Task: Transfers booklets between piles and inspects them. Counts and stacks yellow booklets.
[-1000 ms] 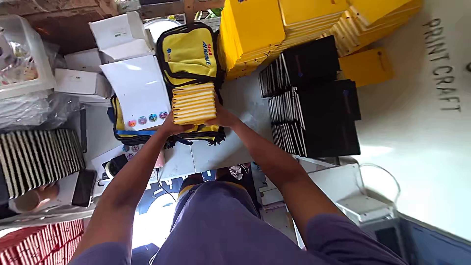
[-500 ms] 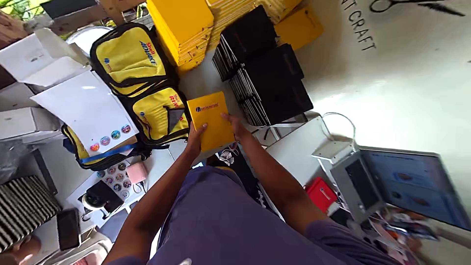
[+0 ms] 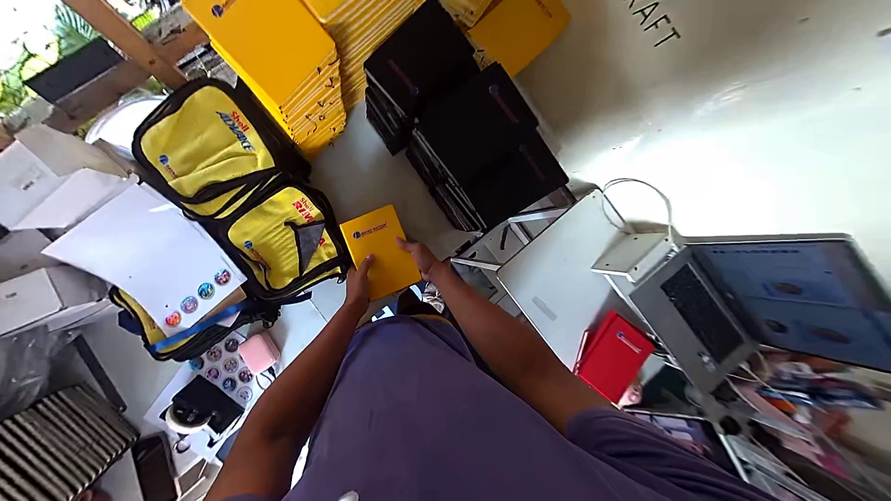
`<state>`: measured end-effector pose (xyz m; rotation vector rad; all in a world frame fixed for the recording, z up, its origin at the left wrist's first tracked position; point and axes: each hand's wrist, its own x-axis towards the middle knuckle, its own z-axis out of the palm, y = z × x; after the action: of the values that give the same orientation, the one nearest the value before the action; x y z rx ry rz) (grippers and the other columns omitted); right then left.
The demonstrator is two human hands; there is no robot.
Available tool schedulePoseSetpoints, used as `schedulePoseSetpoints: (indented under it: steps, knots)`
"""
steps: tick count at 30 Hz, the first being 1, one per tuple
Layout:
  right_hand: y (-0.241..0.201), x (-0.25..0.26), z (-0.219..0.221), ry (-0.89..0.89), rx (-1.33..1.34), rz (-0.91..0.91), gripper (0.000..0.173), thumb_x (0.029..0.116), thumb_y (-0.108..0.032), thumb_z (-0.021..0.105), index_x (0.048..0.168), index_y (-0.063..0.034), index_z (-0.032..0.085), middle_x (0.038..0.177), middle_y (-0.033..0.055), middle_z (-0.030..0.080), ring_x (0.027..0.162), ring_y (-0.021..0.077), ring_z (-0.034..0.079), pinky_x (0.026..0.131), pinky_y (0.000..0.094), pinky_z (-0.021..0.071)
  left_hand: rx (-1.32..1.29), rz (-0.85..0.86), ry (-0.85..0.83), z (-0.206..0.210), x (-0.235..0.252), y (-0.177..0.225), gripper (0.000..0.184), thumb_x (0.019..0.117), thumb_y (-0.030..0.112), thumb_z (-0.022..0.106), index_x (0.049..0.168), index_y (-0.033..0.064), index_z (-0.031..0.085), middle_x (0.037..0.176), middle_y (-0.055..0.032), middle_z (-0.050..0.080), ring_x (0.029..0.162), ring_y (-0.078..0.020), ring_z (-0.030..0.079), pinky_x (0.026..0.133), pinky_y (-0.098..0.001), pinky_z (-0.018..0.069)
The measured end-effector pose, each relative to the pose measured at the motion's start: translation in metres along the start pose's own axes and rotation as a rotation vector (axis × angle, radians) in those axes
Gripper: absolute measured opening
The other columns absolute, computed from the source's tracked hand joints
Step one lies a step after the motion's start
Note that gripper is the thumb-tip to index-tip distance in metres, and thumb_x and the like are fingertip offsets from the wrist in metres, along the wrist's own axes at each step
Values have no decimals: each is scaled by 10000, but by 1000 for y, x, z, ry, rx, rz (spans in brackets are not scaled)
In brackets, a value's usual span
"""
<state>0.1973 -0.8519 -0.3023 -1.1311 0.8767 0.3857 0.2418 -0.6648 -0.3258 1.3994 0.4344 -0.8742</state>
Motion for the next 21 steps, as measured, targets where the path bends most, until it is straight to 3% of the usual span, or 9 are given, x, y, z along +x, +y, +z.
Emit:
schedulePoseSetpoints:
  steps: [4, 6, 8, 10, 12, 14, 17, 19, 21]
  knots:
    - [-6, -3, 0, 14, -160, -74, 631, 1071, -406, 539, 1575, -57, 387, 1485, 173, 556, 1331, 231, 581, 1122, 429, 488, 155, 37, -45, 1, -4, 9, 565, 1062, 396, 560, 1436, -21, 490, 1251, -185, 687, 1119, -234, 701, 961, -429, 597]
    - [-24, -15, 0, 35, -482, -61, 712, 1017, -404, 612, 1564, -18, 370, 1463, 220, 558, 1350, 303, 562, 1142, 500, 457, 344, -6, -85, -1, -9, 30, 531, 1049, 380, 589, 1382, -31, 546, 1252, -188, 686, 1147, -236, 682, 999, -438, 568]
    - [-70, -54, -10, -140, -767, -98, 851, 981, -417, 667, 1605, 12, 276, 1563, 241, 451, 1441, 340, 467, 1207, 517, 370, 671, -88, -128, -1, -23, 68, 531, 994, 379, 659, 1295, -56, 609, 1261, -232, 663, 1198, -309, 637, 1045, -522, 502]
    - [-128, -105, -44, -389, -777, -268, 679, 1020, -377, 635, 1559, -24, 422, 1528, 189, 519, 1382, 291, 542, 1172, 460, 429, 1061, -95, -193, 3, -35, 109, 584, 989, 498, 622, 1180, -53, 666, 1154, -255, 680, 1125, -381, 652, 984, -613, 498]
    - [-181, -141, -98, -553, -542, -512, 534, 1037, -356, 577, 1460, -32, 561, 1445, 132, 608, 1279, 237, 624, 1107, 410, 504, 1366, -47, -205, 9, -40, 143, 627, 998, 576, 543, 1059, -25, 712, 1027, -250, 707, 1017, -417, 688, 893, -670, 519]
    - [-221, -152, -158, -402, -257, -724, 627, 999, -562, 536, 1351, -54, 643, 1323, 92, 689, 1165, 225, 681, 1036, 419, 556, 1441, 23, -200, 21, -46, 169, 595, 1022, 548, 523, 1195, 11, 712, 1139, -227, 719, 1109, -393, 689, 973, -649, 513]
    - [-279, -103, -238, 118, 176, -831, 525, 1110, -414, 303, 1381, -40, 551, 1314, 74, 663, 1135, 191, 673, 1011, 396, 553, 1330, 242, -222, 46, -51, 195, 543, 1045, 444, 539, 1402, 39, 598, 1349, -178, 655, 1248, -298, 644, 1094, -532, 490]
    - [-308, -50, -275, 358, 388, -669, 597, 1086, -526, 387, 1513, -110, 431, 1448, 87, 576, 1265, 224, 608, 1037, 419, 528, 1246, 389, -222, 61, -55, 199, 506, 1042, 400, 546, 1414, 59, 587, 1371, -139, 650, 1236, -236, 654, 1087, -465, 512]
    - [-325, 1, -293, 435, 499, -477, 872, 947, -711, 531, 1595, -171, 306, 1537, 143, 462, 1326, 310, 547, 1019, 505, 532, 1214, 466, -231, 73, -57, 195, 472, 1035, 365, 556, 1395, 63, 602, 1343, -115, 670, 1196, -199, 676, 1058, -429, 539]
